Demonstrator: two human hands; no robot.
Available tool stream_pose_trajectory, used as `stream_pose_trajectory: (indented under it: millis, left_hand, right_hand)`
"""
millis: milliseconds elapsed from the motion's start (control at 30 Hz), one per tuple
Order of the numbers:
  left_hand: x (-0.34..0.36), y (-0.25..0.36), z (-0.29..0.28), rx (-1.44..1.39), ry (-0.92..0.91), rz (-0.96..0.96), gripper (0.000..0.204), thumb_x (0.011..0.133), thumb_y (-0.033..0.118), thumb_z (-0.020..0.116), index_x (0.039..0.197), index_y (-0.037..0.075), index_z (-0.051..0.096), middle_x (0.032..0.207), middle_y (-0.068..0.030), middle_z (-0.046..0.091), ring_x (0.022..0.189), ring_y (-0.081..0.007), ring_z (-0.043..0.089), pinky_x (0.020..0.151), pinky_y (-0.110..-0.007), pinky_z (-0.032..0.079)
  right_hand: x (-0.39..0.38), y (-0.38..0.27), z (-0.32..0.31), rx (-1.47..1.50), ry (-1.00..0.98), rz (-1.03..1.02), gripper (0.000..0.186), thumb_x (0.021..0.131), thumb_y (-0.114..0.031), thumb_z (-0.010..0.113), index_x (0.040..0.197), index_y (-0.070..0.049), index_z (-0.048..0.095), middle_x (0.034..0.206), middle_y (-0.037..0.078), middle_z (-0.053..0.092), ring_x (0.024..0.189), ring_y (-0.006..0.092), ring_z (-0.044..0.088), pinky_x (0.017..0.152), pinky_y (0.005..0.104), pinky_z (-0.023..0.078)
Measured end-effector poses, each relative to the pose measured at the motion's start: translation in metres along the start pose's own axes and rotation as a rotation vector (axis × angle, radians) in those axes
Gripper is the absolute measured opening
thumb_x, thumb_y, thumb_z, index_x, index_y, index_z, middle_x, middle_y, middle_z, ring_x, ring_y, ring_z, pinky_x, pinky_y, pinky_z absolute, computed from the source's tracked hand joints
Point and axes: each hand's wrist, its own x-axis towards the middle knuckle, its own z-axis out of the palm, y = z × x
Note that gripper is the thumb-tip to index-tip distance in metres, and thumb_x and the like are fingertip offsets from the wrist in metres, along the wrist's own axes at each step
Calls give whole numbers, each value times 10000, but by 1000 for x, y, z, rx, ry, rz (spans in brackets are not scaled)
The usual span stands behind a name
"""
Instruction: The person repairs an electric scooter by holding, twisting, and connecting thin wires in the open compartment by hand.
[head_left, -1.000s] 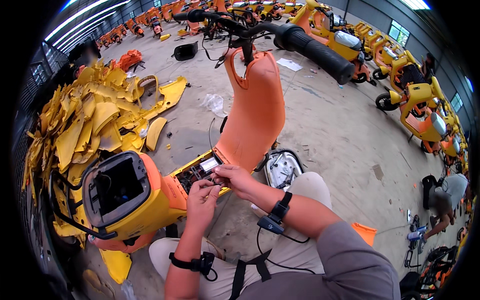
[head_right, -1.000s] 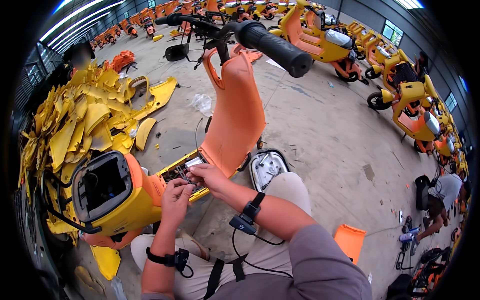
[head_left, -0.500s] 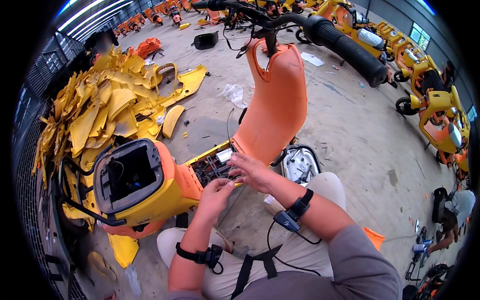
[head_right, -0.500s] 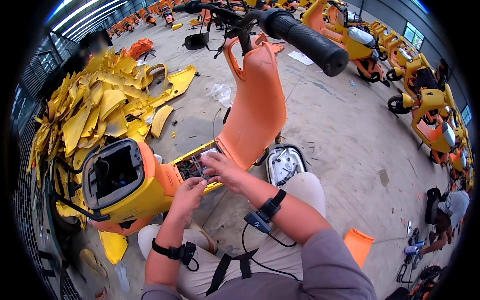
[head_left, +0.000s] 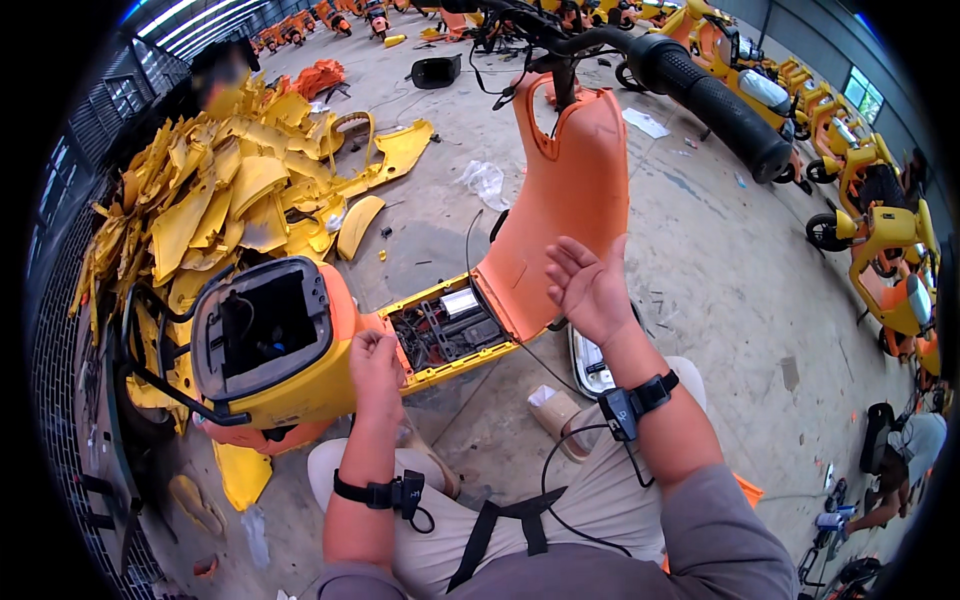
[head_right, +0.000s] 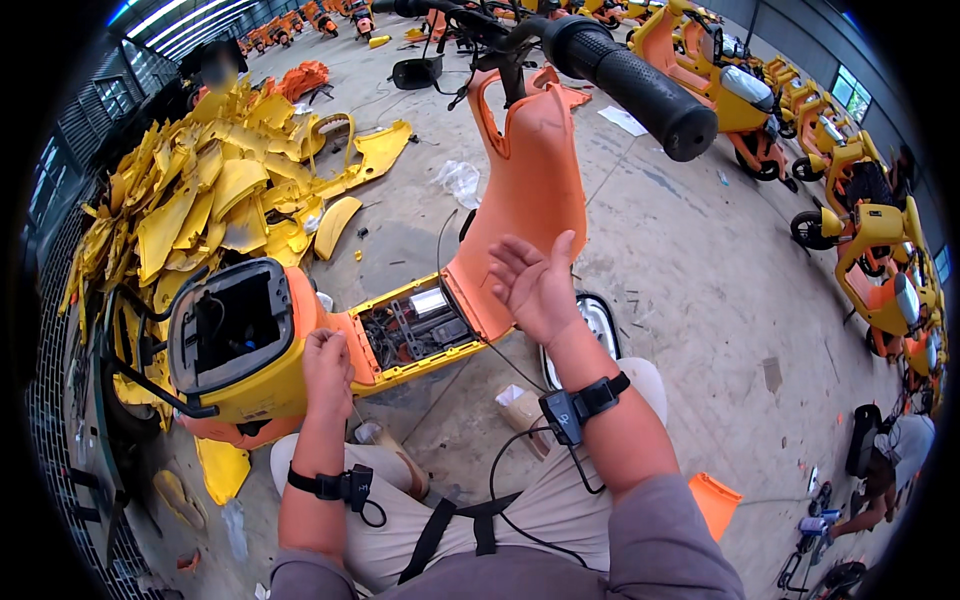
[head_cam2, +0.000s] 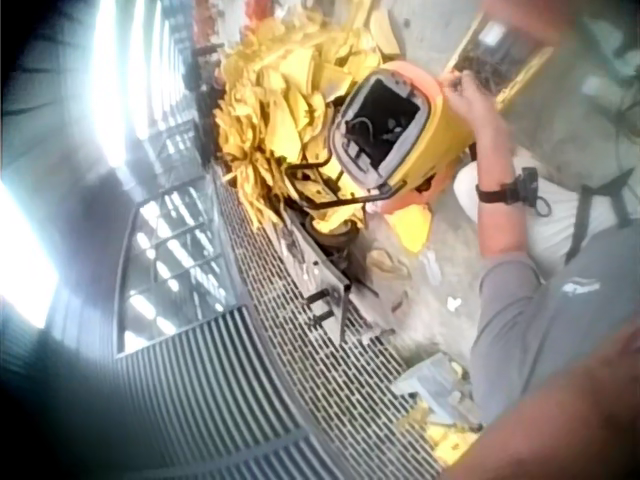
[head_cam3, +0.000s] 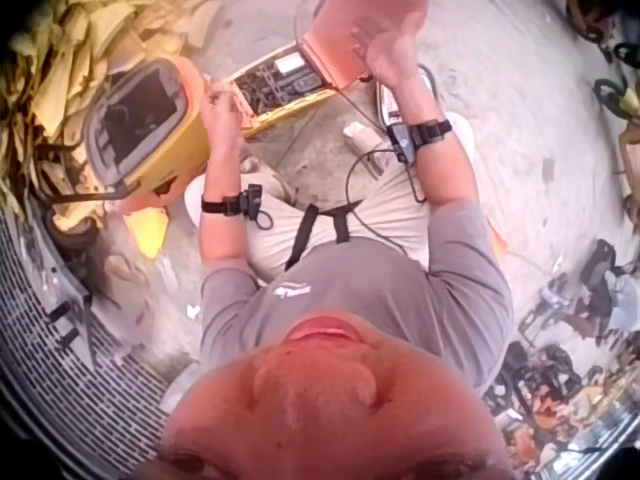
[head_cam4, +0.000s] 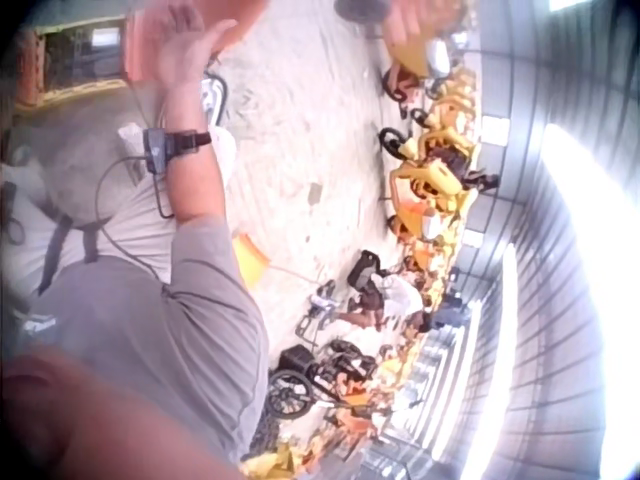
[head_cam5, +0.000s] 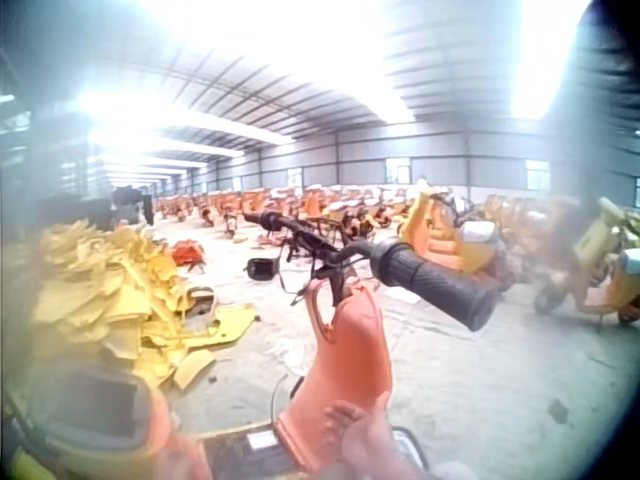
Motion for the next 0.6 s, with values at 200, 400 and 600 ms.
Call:
stream_pose_trajectory:
  millis: [200, 400, 600]
  left_hand:
    - [11, -17, -3, -20, 128, 248, 126, 930, 69, 546, 956, 114, 431, 748, 12, 494, 473, -24, 349, 388, -199, 252]
    - [2, -19, -3, 191, 31, 458, 119, 927, -14, 476, 989, 60, 406, 999, -90, 557, 684, -91, 549, 635, -215, 462]
    - [-6, -46, 7, 346, -312, 353, 120, 924, -46, 435, 998, 45, 410, 1026, -116, 583, 739, -114, 598, 654, -232, 495]
  right_hand:
    - [15, -4, -70, -145, 500, -37, 415, 960, -488, 476, 962, -92, 602, 893, 39, 646, 736, 150, 593, 637, 301, 457]
    - [13, -31, -75, -185, 661, -307, 154, 908, -249, 554, 890, -105, 606, 818, 13, 628, 669, 110, 579, 581, 266, 426]
    - [-4, 3, -39, -832, 186, 2, 279, 931, -283, 576, 1076, -50, 623, 914, 24, 652, 806, 116, 600, 682, 263, 450]
